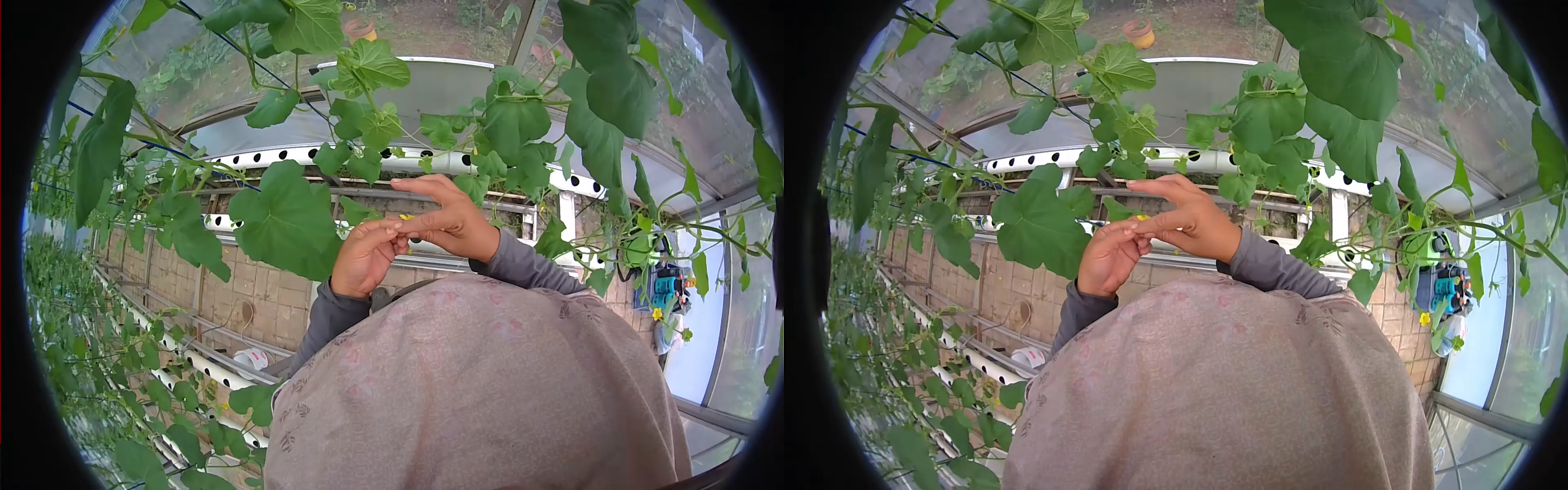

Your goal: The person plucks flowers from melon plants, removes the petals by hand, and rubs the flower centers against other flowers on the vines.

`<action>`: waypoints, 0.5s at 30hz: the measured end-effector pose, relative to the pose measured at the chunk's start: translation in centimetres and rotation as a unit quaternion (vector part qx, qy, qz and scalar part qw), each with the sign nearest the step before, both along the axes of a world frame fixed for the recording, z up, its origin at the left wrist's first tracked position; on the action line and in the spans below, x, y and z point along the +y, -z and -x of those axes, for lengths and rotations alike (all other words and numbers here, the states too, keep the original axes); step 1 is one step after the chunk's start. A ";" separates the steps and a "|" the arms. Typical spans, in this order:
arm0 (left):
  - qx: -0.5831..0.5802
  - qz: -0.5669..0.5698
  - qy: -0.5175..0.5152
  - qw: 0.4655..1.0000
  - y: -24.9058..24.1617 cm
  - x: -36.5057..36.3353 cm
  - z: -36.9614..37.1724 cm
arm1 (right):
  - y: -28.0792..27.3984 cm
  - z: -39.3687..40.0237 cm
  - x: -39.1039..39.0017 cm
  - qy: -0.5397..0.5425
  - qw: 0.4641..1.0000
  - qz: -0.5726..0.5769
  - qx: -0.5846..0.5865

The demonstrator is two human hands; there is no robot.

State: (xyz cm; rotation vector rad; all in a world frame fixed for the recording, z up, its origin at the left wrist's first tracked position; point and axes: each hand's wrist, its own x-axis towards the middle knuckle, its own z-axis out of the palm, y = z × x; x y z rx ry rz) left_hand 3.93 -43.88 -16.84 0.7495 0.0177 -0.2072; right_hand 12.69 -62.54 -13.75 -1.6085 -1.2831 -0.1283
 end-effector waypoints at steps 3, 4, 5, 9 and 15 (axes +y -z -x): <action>0.006 0.010 0.010 1.000 0.8 -0.8 0.0 | 0.4 0.0 -0.9 0.001 1.000 0.003 0.008; 0.007 0.010 0.008 1.000 1.1 -1.0 0.0 | 0.4 0.0 -1.1 -0.002 1.000 0.000 0.009; 0.013 0.017 0.009 1.000 1.3 -1.2 0.0 | 0.3 0.0 -1.2 -0.005 1.000 -0.003 0.009; 0.016 0.018 -0.004 1.000 1.2 -2.1 -0.1 | -0.1 -0.3 -1.8 -0.011 1.000 -0.009 -0.003; -0.029 0.002 -0.012 1.000 -1.2 -2.7 0.0 | -1.8 -0.6 -2.2 -0.014 0.999 -0.004 -0.038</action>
